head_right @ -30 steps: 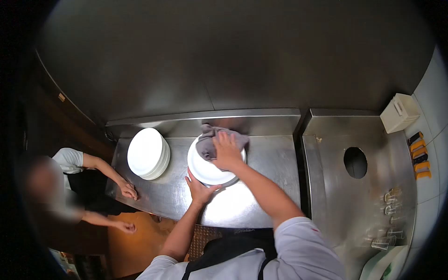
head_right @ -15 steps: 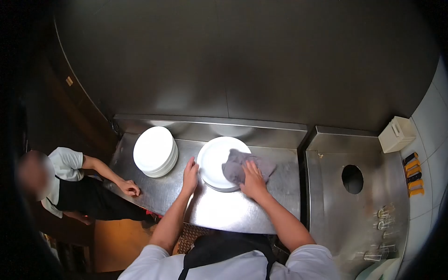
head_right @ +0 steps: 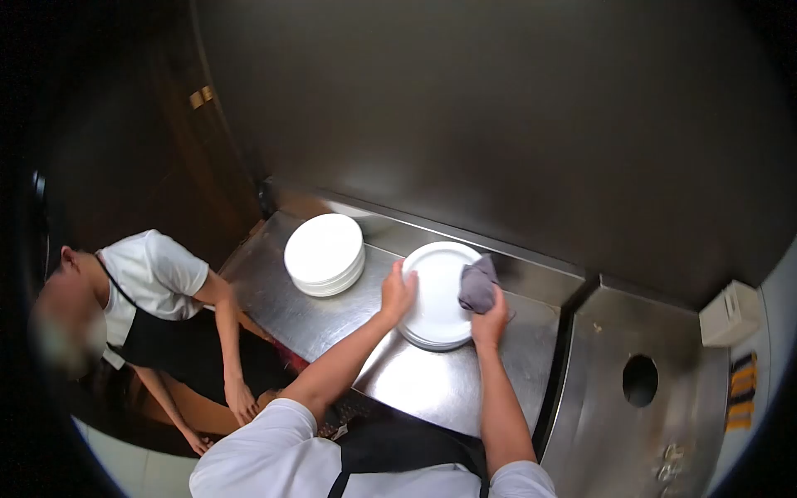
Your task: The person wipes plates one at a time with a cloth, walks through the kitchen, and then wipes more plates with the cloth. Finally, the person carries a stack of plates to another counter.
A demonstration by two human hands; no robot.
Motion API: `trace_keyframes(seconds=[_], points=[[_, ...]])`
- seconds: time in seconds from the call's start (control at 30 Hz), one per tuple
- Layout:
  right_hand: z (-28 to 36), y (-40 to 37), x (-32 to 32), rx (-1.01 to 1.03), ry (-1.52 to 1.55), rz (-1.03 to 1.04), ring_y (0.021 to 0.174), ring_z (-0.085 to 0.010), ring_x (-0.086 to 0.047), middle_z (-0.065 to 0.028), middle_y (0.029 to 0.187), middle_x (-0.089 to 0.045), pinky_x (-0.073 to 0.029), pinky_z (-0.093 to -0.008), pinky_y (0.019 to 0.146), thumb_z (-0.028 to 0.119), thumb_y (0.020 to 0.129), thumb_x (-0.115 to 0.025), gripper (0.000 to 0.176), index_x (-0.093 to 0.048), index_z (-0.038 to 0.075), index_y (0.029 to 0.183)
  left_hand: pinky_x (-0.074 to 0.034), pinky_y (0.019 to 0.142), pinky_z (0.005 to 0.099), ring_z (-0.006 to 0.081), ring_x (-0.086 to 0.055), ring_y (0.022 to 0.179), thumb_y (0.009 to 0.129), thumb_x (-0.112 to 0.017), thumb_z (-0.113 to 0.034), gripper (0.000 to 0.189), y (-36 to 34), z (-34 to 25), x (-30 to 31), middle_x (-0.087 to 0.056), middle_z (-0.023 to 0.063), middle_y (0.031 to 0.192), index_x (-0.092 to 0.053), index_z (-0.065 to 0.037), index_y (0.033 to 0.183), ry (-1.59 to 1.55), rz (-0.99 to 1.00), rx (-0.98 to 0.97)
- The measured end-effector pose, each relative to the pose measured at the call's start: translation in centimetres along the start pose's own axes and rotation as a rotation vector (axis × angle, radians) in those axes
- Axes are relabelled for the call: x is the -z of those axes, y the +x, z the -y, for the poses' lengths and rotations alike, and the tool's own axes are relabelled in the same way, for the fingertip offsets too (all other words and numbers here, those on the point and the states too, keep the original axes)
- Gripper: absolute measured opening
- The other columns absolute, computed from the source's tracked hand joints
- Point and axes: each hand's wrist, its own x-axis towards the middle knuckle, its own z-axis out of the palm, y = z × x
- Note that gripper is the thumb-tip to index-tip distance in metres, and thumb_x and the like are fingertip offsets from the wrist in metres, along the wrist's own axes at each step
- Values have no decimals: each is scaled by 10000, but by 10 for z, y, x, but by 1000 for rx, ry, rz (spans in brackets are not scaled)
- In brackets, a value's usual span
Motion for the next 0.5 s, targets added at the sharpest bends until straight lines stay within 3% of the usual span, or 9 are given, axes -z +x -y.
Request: trace_keyframes(seconds=[0.07,0.17,0.2,0.27,0.3,0.33,0.43,0.47,0.5], points=[[33,3,21,141,180,-41,1077,-210,-611,-113,1133,-651,-462,-324,963,-56,720,-695,567,-550,27,1261,-506,771,505,455,-653,861,959,-553,-407,415,2,-19,8,-676,268,912,-563,-13,1091,23,-59,45],[91,-3,41,172,414,75,1081,-205,-604,-75,1146,-644,-465,-331,960,26,806,-707,478,-547,-9,1256,-496,746,521,461,-647,815,980,-498,-471,468,15,-19,18,-671,265,837,-589,-12,979,-26,-56,201],[97,-8,40,119,505,120,1065,-197,-608,-75,1138,-651,-470,-329,948,64,823,-714,458,-560,-1,1249,-484,730,516,469,-638,796,994,-460,-504,528,15,-24,20,-656,272,795,-601,-6,887,-51,-37,221],[102,-23,46,15,687,189,1033,-180,-618,-74,1123,-665,-480,-327,922,139,856,-729,425,-585,14,1236,-481,723,501,470,-635,788,1000,-444,-511,544,-3,-52,25,-649,270,790,-596,-5,873,-135,35,215],[119,-20,48,-281,1121,317,1028,-171,-603,-46,1068,-668,-464,-318,910,208,894,-715,349,-623,24,1176,-480,719,494,471,-633,784,1003,-435,-515,553,-12,-65,26,-646,269,787,-594,-4,865,-181,82,203],[125,-13,46,-326,1107,380,1028,-167,-598,-44,1052,-669,-460,-320,904,216,900,-700,320,-639,15,1141,-475,708,469,474,-617,773,1008,-418,-524,573,-24,-71,24,-633,278,787,-588,-1,849,-194,154,214],[105,-20,23,-288,805,527,1025,-167,-597,-62,1055,-671,-466,-328,881,225,918,-660,296,-662,-23,1081,-480,694,389,248,-581,695,1030,-400,-488,550,-56,-95,15,-630,130,750,-602,2,883,-487,152,38],[103,-30,16,-256,641,584,1033,-179,-601,-79,1075,-671,-469,-331,885,224,920,-650,305,-663,-36,1080,-480,692,389,247,-580,693,1029,-404,-485,545,-60,-92,12,-630,128,749,-601,2,882,-574,159,23],[94,-55,11,-68,556,586,1081,-192,-596,-97,1141,-652,-468,-331,912,243,926,-639,318,-667,-20,1103,-479,690,388,245,-578,691,1028,-408,-481,540,-60,-80,10,-630,127,748,-601,1,881,-649,163,31]])
